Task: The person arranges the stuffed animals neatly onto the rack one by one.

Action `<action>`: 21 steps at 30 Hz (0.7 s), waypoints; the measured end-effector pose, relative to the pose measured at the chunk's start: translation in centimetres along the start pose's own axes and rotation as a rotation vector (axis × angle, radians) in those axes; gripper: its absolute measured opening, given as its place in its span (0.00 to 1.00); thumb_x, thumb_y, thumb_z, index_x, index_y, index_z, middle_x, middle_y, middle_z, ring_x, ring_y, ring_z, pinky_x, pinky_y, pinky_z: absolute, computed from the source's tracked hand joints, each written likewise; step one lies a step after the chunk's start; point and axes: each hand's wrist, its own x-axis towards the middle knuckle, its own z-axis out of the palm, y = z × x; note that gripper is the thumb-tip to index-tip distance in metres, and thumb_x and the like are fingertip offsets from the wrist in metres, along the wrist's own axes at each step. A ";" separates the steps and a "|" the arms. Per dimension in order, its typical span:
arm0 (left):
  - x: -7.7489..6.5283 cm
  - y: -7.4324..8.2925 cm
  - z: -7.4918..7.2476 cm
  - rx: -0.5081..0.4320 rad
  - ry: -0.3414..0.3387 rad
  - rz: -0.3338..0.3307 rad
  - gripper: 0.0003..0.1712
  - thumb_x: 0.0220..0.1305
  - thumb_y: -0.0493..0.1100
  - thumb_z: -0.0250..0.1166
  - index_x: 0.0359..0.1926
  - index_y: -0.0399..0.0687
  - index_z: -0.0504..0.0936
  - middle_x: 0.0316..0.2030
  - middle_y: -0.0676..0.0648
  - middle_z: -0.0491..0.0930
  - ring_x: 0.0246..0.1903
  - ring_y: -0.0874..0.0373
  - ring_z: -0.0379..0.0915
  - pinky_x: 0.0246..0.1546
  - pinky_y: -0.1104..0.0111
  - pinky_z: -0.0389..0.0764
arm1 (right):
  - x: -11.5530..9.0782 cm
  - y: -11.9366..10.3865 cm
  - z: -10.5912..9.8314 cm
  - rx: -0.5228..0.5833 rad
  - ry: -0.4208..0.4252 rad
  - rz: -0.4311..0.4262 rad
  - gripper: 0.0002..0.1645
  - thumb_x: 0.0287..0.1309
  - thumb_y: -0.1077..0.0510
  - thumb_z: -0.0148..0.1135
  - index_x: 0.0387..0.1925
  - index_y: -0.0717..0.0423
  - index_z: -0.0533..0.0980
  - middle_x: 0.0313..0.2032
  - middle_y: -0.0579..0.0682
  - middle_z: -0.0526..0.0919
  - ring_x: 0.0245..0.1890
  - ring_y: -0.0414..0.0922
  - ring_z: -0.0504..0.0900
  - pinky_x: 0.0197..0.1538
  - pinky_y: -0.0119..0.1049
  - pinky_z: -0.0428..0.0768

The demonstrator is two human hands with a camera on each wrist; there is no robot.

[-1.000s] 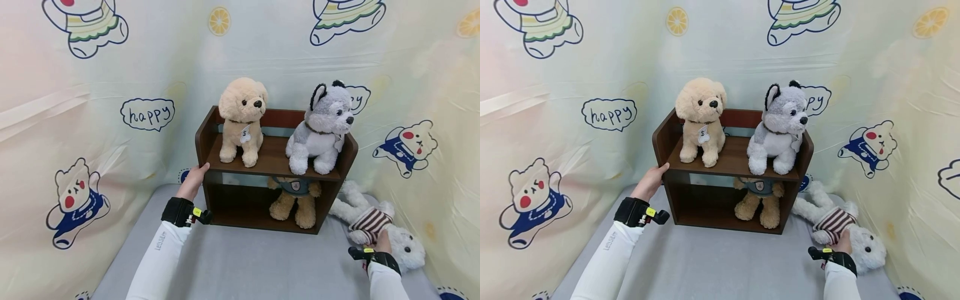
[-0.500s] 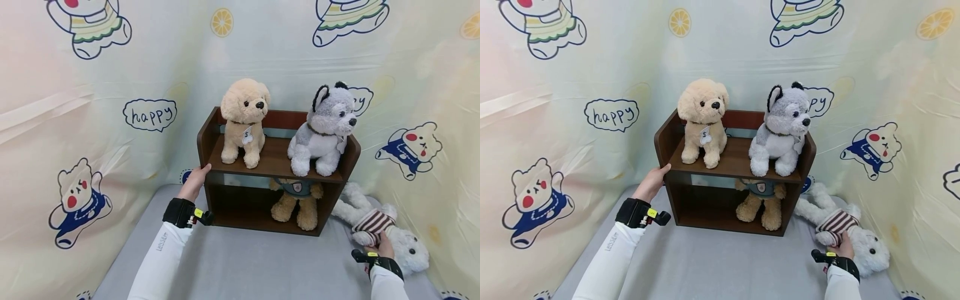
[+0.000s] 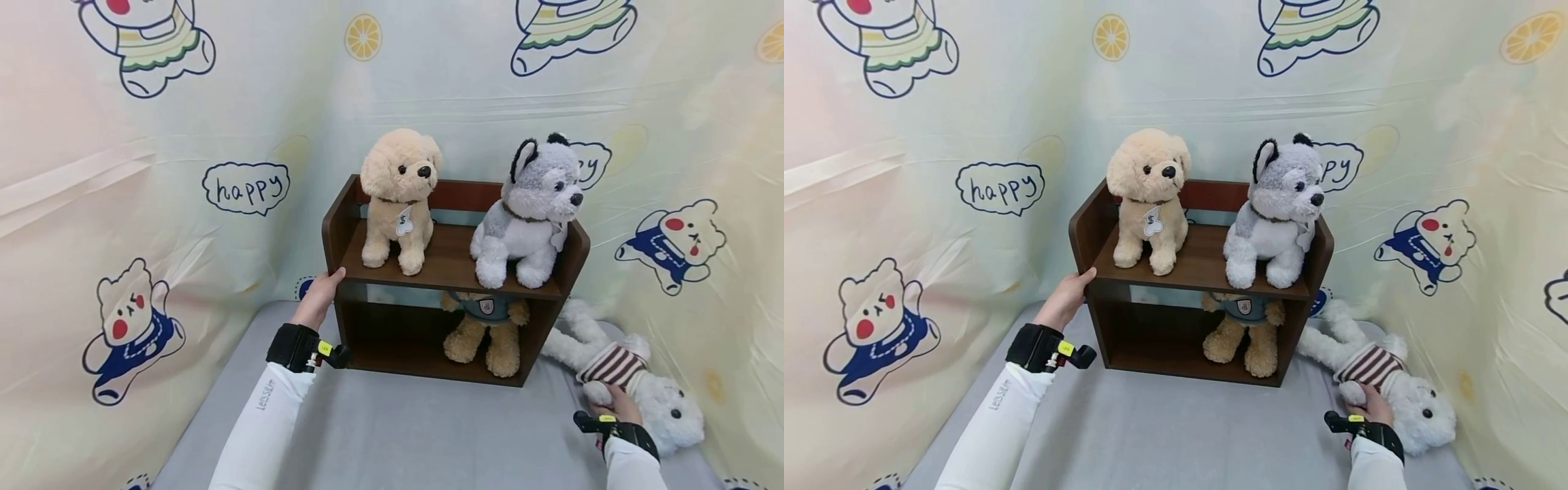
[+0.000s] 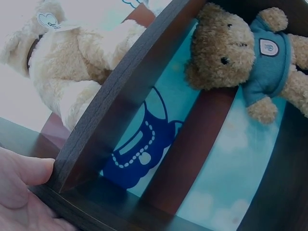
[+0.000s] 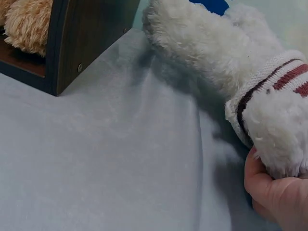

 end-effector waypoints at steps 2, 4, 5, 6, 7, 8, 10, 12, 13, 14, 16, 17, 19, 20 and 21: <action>0.0 0.0 0.0 0.000 -0.002 0.001 0.39 0.70 0.56 0.42 0.69 0.36 0.40 0.69 0.35 0.42 0.67 0.42 0.39 0.64 0.48 0.44 | -0.2 0.1 0.0 0.015 -0.011 0.047 0.33 0.41 0.68 0.65 0.47 0.83 0.62 0.40 0.78 0.71 0.41 0.71 0.71 0.44 0.58 0.71; 0.0 0.0 0.0 -0.003 -0.006 0.004 0.39 0.70 0.56 0.42 0.69 0.36 0.40 0.69 0.36 0.42 0.67 0.42 0.39 0.64 0.48 0.44 | -0.4 0.1 -0.2 0.006 -0.013 0.054 0.32 0.41 0.69 0.63 0.46 0.84 0.61 0.39 0.78 0.71 0.42 0.71 0.71 0.44 0.58 0.70; 0.0 0.0 0.0 -0.004 -0.007 0.005 0.39 0.70 0.56 0.42 0.69 0.36 0.40 0.69 0.36 0.42 0.67 0.42 0.38 0.64 0.48 0.44 | -0.6 0.1 -0.4 -0.017 -0.007 0.044 0.31 0.40 0.69 0.62 0.45 0.84 0.61 0.38 0.78 0.71 0.41 0.71 0.71 0.44 0.59 0.70; 0.0 0.0 0.0 -0.006 -0.008 0.007 0.39 0.70 0.56 0.42 0.69 0.36 0.40 0.69 0.36 0.42 0.67 0.42 0.39 0.64 0.48 0.44 | -0.7 0.0 -0.5 -0.019 0.001 0.037 0.30 0.39 0.70 0.62 0.44 0.84 0.62 0.37 0.78 0.72 0.39 0.71 0.71 0.43 0.59 0.70; 0.0 0.0 0.0 -0.006 -0.010 0.007 0.39 0.70 0.56 0.42 0.69 0.36 0.40 0.69 0.36 0.42 0.67 0.42 0.38 0.64 0.48 0.44 | -0.8 0.0 -0.6 -0.023 0.010 0.031 0.28 0.39 0.70 0.61 0.43 0.84 0.62 0.35 0.77 0.72 0.38 0.70 0.72 0.42 0.58 0.71; 0.0 0.0 0.0 -0.006 -0.012 0.010 0.39 0.70 0.56 0.41 0.69 0.37 0.40 0.69 0.36 0.42 0.67 0.42 0.38 0.64 0.48 0.44 | -0.9 0.1 -0.6 -0.027 0.018 0.021 0.27 0.39 0.70 0.61 0.41 0.83 0.63 0.34 0.76 0.72 0.37 0.69 0.73 0.42 0.58 0.71; 0.0 0.1 0.0 -0.005 -0.014 0.011 0.39 0.70 0.56 0.41 0.69 0.37 0.40 0.69 0.36 0.42 0.67 0.42 0.38 0.64 0.48 0.43 | -1.0 0.1 -0.6 -0.022 0.034 0.020 0.24 0.39 0.71 0.60 0.39 0.82 0.64 0.32 0.75 0.73 0.35 0.67 0.73 0.40 0.57 0.72; -0.1 0.1 0.0 -0.004 -0.017 0.012 0.39 0.70 0.56 0.41 0.69 0.37 0.40 0.69 0.36 0.42 0.67 0.41 0.38 0.64 0.47 0.43 | -0.9 0.3 -0.4 -0.017 0.049 0.013 0.19 0.40 0.70 0.59 0.35 0.79 0.67 0.30 0.71 0.75 0.31 0.63 0.75 0.37 0.54 0.73; -0.1 0.1 0.0 -0.004 -0.017 0.010 0.39 0.70 0.56 0.41 0.69 0.37 0.40 0.69 0.36 0.42 0.67 0.41 0.38 0.64 0.47 0.43 | -0.9 0.4 -0.3 -0.014 0.055 0.012 0.16 0.40 0.70 0.59 0.33 0.76 0.68 0.28 0.69 0.75 0.29 0.60 0.75 0.35 0.52 0.73; -0.1 0.1 0.0 -0.005 -0.018 0.010 0.38 0.70 0.56 0.41 0.69 0.37 0.40 0.69 0.36 0.42 0.67 0.41 0.38 0.64 0.47 0.43 | -0.9 0.4 -0.2 -0.016 0.065 0.005 0.14 0.40 0.70 0.59 0.32 0.74 0.69 0.27 0.67 0.75 0.28 0.57 0.75 0.34 0.50 0.73; -0.1 0.1 -0.1 -0.008 -0.018 0.008 0.38 0.70 0.55 0.41 0.69 0.37 0.40 0.69 0.36 0.42 0.67 0.41 0.38 0.64 0.47 0.43 | -0.9 0.4 -0.1 -0.020 0.080 -0.008 0.10 0.40 0.70 0.59 0.29 0.69 0.70 0.24 0.61 0.75 0.25 0.51 0.73 0.30 0.45 0.72; -0.1 0.1 -0.1 -0.009 -0.018 0.008 0.38 0.70 0.55 0.41 0.69 0.37 0.40 0.69 0.35 0.42 0.67 0.41 0.38 0.64 0.46 0.43 | -0.9 0.4 -0.2 -0.015 0.081 -0.019 0.09 0.39 0.70 0.60 0.27 0.67 0.70 0.23 0.59 0.74 0.24 0.49 0.72 0.28 0.43 0.70; -0.2 0.1 0.0 -0.009 -0.018 0.007 0.38 0.70 0.55 0.41 0.69 0.36 0.40 0.69 0.35 0.42 0.67 0.41 0.38 0.64 0.47 0.43 | -1.0 0.3 -0.2 -0.020 0.088 -0.033 0.09 0.39 0.70 0.60 0.26 0.66 0.69 0.22 0.56 0.73 0.23 0.47 0.70 0.27 0.42 0.69; -0.2 0.1 0.0 -0.007 -0.020 0.009 0.39 0.70 0.55 0.41 0.69 0.36 0.40 0.69 0.35 0.41 0.67 0.40 0.37 0.64 0.46 0.42 | -1.1 0.3 -0.3 -0.027 0.095 -0.039 0.09 0.38 0.70 0.61 0.25 0.65 0.69 0.21 0.56 0.73 0.22 0.47 0.70 0.26 0.41 0.69; -0.2 0.1 0.0 -0.006 -0.020 0.008 0.39 0.70 0.55 0.41 0.69 0.36 0.40 0.69 0.35 0.41 0.67 0.40 0.37 0.64 0.46 0.43 | -1.1 0.3 -0.3 -0.029 0.098 -0.044 0.10 0.38 0.71 0.60 0.24 0.65 0.68 0.21 0.56 0.72 0.22 0.47 0.70 0.26 0.41 0.69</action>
